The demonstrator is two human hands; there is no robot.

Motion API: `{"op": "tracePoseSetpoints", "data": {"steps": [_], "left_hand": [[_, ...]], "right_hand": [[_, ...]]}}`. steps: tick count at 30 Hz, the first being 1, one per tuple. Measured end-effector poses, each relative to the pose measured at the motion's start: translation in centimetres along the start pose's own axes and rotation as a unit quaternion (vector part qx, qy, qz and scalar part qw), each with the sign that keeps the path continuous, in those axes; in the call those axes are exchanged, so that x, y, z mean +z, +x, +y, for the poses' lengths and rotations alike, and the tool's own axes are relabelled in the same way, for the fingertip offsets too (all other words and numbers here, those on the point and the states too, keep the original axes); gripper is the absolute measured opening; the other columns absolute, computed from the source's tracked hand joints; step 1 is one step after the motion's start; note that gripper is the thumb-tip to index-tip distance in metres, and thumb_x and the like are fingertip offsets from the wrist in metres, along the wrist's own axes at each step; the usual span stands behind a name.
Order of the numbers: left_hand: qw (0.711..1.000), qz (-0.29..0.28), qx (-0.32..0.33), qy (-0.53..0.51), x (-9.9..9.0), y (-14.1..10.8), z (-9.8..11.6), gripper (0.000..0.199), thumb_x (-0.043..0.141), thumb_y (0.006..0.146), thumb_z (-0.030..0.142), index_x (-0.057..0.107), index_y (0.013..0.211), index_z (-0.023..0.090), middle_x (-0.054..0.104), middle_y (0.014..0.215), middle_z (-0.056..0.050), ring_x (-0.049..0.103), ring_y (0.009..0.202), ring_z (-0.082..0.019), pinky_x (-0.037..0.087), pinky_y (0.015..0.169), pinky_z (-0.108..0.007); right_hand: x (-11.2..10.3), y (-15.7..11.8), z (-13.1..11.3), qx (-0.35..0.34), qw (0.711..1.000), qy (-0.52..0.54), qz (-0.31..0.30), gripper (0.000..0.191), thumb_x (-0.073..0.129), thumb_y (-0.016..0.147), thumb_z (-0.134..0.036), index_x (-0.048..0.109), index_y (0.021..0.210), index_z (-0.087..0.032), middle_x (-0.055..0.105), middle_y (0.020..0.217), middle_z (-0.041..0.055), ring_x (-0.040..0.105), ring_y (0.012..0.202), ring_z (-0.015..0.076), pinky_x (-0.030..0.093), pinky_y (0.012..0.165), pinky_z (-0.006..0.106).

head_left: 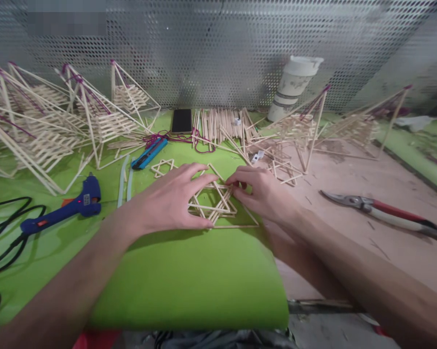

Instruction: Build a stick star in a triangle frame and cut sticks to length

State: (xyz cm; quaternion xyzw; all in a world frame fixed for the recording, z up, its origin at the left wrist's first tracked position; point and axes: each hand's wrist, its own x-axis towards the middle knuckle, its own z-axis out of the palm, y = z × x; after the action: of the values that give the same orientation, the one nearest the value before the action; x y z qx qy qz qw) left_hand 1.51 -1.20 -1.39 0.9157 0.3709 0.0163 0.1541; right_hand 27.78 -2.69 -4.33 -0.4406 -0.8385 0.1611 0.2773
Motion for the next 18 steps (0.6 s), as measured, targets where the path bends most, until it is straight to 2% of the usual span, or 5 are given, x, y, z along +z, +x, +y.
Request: {"op": "tracePoseSetpoints", "data": {"steps": [4,9,15,18], "left_hand": [[1.0,-0.013,0.013,-0.018,0.8,0.5,-0.5,0.111,0.061,0.087,0.085,0.023,0.172,0.024,0.025,0.177,-0.019,0.033,0.157,-0.045,0.031,0.126,-0.062],[0.998,-0.054,0.016,-0.024,1.5,0.9,-0.8,0.115,0.052,0.089,0.09,0.015,0.174,0.022,0.021,0.178,-0.023,0.028,0.159,-0.046,0.022,0.128,-0.067],[0.998,-0.057,0.019,-0.028,1.3,0.8,-0.8,0.123,0.055,0.082,0.095,0.014,0.174,0.024,0.021,0.177,-0.022,0.028,0.158,-0.048,0.025,0.127,-0.067],[0.997,-0.061,0.021,-0.033,1.3,0.8,-0.7,0.12,0.054,0.084,0.093,0.014,0.174,0.025,0.023,0.177,-0.021,0.029,0.158,-0.047,0.023,0.128,-0.065]], "right_hand": [[0.1,0.0,0.1,0.008,1.0,0.006,-0.005,0.019,0.062,0.095,-0.004,0.08,0.1,-0.012,0.078,0.095,0.009,0.071,0.075,0.0182,0.059,0.069,0.033],[0.1,0.0,0.0,0.001,1.0,0.004,0.002,0.018,0.062,0.096,-0.005,0.079,0.099,-0.011,0.078,0.093,0.0086,0.07,0.074,0.0179,0.058,0.07,0.034],[0.2,-0.1,0.2,-0.002,1.0,0.008,0.006,0.018,0.062,0.097,-0.006,0.079,0.099,-0.012,0.077,0.093,0.0081,0.069,0.073,0.0168,0.058,0.067,0.033],[0.3,-0.1,0.4,-0.007,1.0,0.005,0.008,0.018,0.062,0.097,-0.006,0.079,0.099,-0.013,0.077,0.093,0.0077,0.069,0.073,0.0173,0.058,0.068,0.034]]}}
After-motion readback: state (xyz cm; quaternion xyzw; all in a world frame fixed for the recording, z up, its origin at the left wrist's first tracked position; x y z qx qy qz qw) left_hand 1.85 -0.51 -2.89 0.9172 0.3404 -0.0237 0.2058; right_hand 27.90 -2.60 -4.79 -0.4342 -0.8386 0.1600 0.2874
